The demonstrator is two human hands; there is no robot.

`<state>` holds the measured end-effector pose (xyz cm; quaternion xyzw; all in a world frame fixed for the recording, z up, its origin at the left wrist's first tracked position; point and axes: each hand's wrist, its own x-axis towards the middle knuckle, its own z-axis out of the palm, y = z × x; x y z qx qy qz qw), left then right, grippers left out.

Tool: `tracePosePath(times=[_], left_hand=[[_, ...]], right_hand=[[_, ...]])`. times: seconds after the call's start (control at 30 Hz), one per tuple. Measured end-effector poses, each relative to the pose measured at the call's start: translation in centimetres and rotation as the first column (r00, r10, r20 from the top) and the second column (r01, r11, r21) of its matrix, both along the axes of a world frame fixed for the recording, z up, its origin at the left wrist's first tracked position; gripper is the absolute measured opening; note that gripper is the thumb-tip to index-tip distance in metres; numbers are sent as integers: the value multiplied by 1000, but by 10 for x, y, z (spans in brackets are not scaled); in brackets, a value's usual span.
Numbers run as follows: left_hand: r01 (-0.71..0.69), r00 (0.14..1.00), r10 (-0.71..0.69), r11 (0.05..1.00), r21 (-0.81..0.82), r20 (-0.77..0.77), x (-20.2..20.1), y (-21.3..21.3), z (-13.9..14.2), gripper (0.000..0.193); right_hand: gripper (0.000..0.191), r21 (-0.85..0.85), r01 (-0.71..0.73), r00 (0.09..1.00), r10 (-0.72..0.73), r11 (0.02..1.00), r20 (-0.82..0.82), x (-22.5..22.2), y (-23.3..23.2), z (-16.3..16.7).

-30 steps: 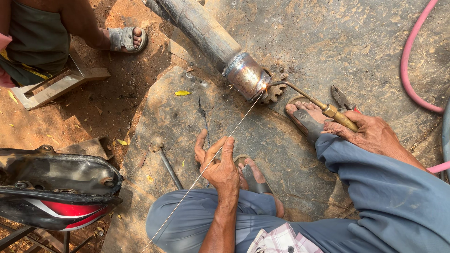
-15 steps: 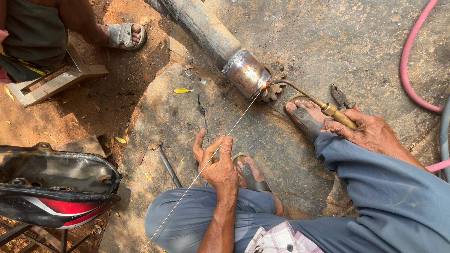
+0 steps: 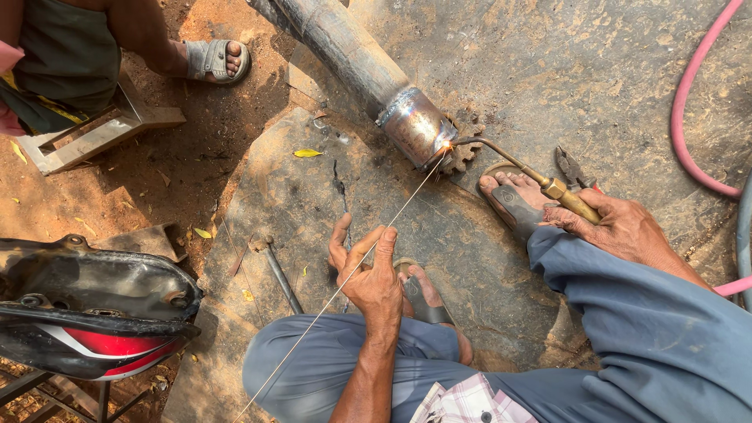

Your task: The person is welding a metal pipe to a gear-like metal piece on the ground. They use a welding torch in their right hand and a filler rod in their left hand to apply welds around the joint, creating sparks and molten metal.

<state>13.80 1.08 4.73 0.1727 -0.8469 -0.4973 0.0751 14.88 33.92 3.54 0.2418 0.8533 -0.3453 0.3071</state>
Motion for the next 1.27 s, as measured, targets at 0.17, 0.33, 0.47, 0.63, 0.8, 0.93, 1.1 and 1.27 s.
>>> tracePosePath(times=[0.17, 0.33, 0.47, 0.63, 0.8, 0.93, 1.1, 1.27], left_hand=[[2, 1000, -2, 1000, -26, 10, 0, 0, 0, 19], [10, 1000, -10, 1000, -19, 15, 0, -1, 0, 19], [7, 1000, -7, 1000, 9, 8, 0, -1, -1, 18], [2, 1000, -1, 1000, -16, 3, 0, -1, 3, 19], [-27, 1000, 27, 998, 53, 7, -2, 1, 7, 19], [-16, 1000, 16, 1000, -15, 8, -2, 0, 9, 20], [-29, 999, 30, 999, -33, 16, -1, 0, 10, 21], [-24, 1000, 24, 998, -49, -1, -1, -2, 9, 20]], right_hand=[[43, -47, 42, 999, -42, 998, -5, 0, -3, 4], [44, -15, 16, 1000, -16, 1000, -8, 0, -3, 1], [46, -35, 36, 999, -35, 999, 8, -1, -1, -1], [48, -14, 14, 1000, -14, 1000, -6, 0, -1, -2], [50, 11, 35, 998, -36, 999, 44, -2, -3, -2], [49, -52, 39, 999, -40, 998, -19, -1, -1, -4], [46, -32, 56, 998, -55, 998, 28, -1, -2, -7], [47, -12, 22, 999, -21, 1000, 32, -3, -1, -10]])
